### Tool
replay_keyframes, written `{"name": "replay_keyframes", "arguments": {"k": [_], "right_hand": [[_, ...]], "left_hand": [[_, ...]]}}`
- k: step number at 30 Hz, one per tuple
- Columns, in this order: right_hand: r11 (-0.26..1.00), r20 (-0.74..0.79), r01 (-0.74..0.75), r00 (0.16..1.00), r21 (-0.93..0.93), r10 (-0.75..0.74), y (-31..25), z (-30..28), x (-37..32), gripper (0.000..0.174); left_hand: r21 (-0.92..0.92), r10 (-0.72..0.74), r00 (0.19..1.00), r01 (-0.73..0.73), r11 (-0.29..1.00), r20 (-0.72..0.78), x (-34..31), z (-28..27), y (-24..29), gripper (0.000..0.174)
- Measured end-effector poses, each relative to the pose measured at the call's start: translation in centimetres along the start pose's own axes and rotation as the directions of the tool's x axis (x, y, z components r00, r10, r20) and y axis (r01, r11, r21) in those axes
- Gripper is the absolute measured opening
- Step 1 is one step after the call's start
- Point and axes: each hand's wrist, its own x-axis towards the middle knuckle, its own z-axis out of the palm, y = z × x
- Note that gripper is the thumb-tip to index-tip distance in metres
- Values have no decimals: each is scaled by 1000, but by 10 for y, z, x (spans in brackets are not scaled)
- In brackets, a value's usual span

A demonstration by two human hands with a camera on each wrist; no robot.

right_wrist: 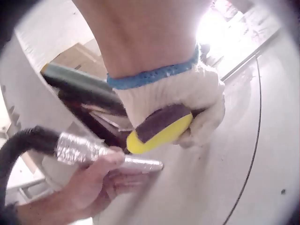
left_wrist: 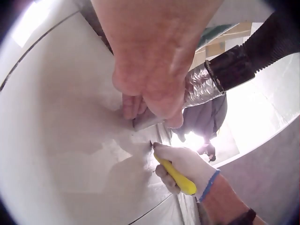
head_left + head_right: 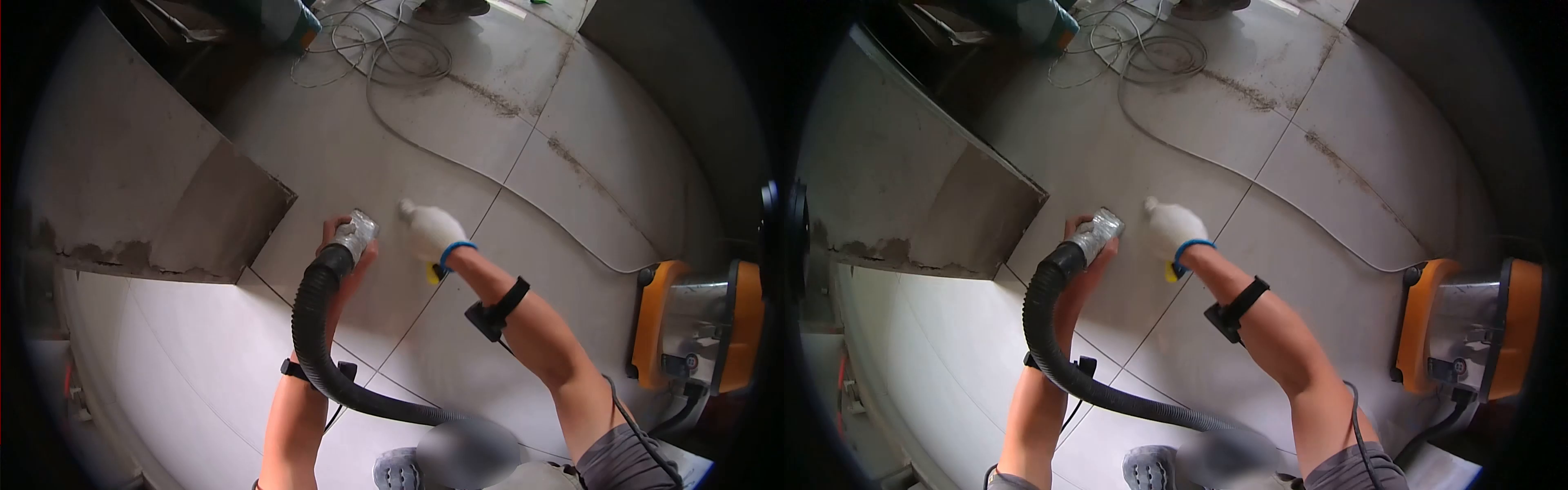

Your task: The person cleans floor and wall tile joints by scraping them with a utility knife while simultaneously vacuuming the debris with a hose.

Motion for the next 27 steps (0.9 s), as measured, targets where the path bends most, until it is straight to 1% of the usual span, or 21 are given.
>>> {"name": "replay_keyframes", "arguments": {"k": [3,4,5,7,9,10,11,13,14,15,17,18,19,21,23,24,25,26,27], "right_hand": [[1000,-60,-8,998,18,9,0,-3,21,38],[992,-69,-85,993,95,92,3,-11,36,38],[974,-41,-150,986,171,159,2,-21,43,37],[992,43,-64,997,107,59,-4,-21,27,39],[999,55,24,998,-26,-23,-3,13,-9,42],[999,107,10,994,-34,-7,-11,7,-32,47],[999,111,2,994,-43,3,1,6,-32,47],[1000,-89,-10,996,-13,9,44,1,-28,50],[998,-123,-60,991,0,59,61,-11,-13,49],[994,-163,-109,980,16,110,74,-25,5,49],[975,-191,-183,960,128,205,87,-39,21,43],[977,-152,-201,966,74,211,84,-41,20,53],[979,-130,-196,970,61,203,78,-31,9,55],[993,-31,-110,993,46,112,62,-1,-22,57],[989,114,-143,984,29,139,30,-7,-54,58],[992,53,-105,993,67,102,44,-8,-54,56],[996,-63,-88,994,35,90,56,-10,-44,52],[995,-109,-92,989,34,96,74,-15,-19,46],[994,-155,-103,982,34,107,89,-18,-3,41]], "left_hand": [[-69,22,1000,-20,997,18,-5,-3,13,54],[-68,16,1000,-14,998,23,-8,-3,12,54],[-75,26,1000,-26,997,-5,-10,-2,8,54],[-83,55,998,-58,995,-37,-3,-3,3,54],[2,-46,998,46,999,-33,-3,2,-3,55],[25,-20,1000,20,1000,5,-4,-1,2,53],[14,-25,1000,25,1000,10,-5,0,4,53],[-227,-25,999,32,973,32,-7,0,6,51],[-165,-33,998,41,985,50,-7,-3,10,51],[-165,-32,998,41,985,58,-7,-5,11,51],[-121,-7,998,14,993,59,-6,-6,15,51],[-126,3,998,4,992,58,-5,-6,15,51],[-113,22,999,-18,993,34,-6,-6,12,52],[-105,37,999,-35,994,13,-5,-3,10,53],[-180,5,999,3,984,44,-8,-2,11,52],[-179,-11,999,20,984,50,-11,0,6,52],[-199,-55,997,64,978,53,-8,2,1,53],[-220,-86,995,96,971,51,-5,2,-2,53],[-219,-85,995,96,971,59,-6,0,2,53]]}}
